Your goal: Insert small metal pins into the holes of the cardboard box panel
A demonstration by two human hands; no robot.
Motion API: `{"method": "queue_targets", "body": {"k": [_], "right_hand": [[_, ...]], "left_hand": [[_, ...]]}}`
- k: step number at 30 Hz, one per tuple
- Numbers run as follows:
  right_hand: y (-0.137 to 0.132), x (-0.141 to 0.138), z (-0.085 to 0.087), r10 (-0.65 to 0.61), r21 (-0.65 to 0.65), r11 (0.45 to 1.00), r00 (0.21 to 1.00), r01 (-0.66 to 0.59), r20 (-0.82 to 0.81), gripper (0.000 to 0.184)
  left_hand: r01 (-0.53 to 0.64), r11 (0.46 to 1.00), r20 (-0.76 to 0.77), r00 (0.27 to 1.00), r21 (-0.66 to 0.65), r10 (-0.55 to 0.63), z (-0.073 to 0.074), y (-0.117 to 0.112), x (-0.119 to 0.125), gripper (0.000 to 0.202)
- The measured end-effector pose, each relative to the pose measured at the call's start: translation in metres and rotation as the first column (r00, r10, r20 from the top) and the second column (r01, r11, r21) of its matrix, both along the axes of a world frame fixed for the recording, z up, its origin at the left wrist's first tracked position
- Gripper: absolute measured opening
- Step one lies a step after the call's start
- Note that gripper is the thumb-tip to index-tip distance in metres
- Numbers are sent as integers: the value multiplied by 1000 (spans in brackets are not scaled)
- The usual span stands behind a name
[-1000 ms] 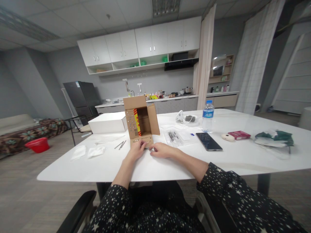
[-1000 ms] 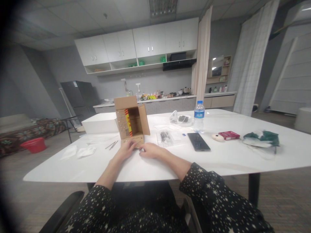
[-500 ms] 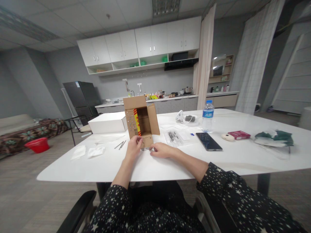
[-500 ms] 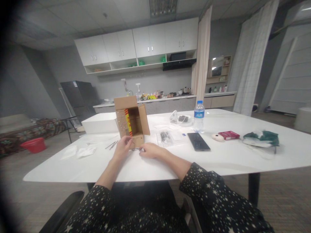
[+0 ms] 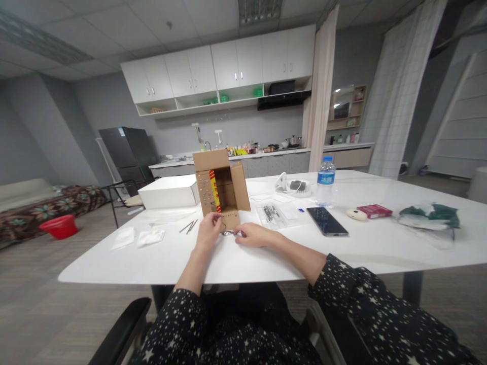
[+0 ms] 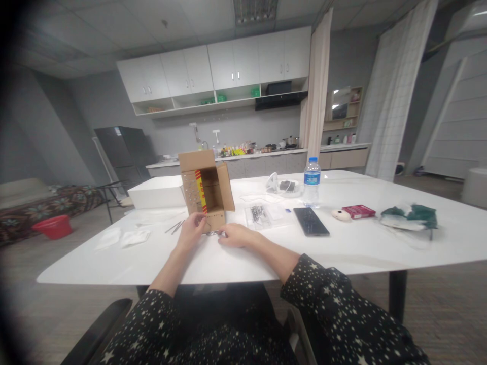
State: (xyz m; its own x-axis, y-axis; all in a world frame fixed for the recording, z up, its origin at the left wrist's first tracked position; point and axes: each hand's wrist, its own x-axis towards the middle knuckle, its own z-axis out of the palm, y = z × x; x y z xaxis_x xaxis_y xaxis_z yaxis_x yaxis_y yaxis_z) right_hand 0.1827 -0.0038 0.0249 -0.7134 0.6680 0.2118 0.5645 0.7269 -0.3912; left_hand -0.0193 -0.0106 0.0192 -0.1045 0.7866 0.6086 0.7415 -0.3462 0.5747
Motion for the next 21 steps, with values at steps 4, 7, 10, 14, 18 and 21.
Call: {"method": "queue_targets", "body": {"k": [4,7,10,14,18,21], "right_hand": [[0,0,0,4,1,1000,1000,-4,5,37],[0,0,0,1,4,1000,1000,-1,4,37],[1,0,-1,3,10,1000,1000,-3,1,36],[3,0,-3,18,18,1000,1000,-18,-1,36],[3,0,-3,16,19,1000,1000,-16,-2,36],[3,1,-3,15,16,1000,1000,-15,-2,35]], "left_hand": [[-9,1000,2,1000,-4,9,1,-1,0,20],[-20,1000,4,1000,6,20,1,-1,0,20],[-27,1000,8,1000,11,27,1,-1,0,20],[-44,999,8,999,30,44,-1,1,-1,20],[-57,998,14,998,38,56,-2,2,-2,19],[-66,997,12,998,39,66,-2,2,-2,19]]}}
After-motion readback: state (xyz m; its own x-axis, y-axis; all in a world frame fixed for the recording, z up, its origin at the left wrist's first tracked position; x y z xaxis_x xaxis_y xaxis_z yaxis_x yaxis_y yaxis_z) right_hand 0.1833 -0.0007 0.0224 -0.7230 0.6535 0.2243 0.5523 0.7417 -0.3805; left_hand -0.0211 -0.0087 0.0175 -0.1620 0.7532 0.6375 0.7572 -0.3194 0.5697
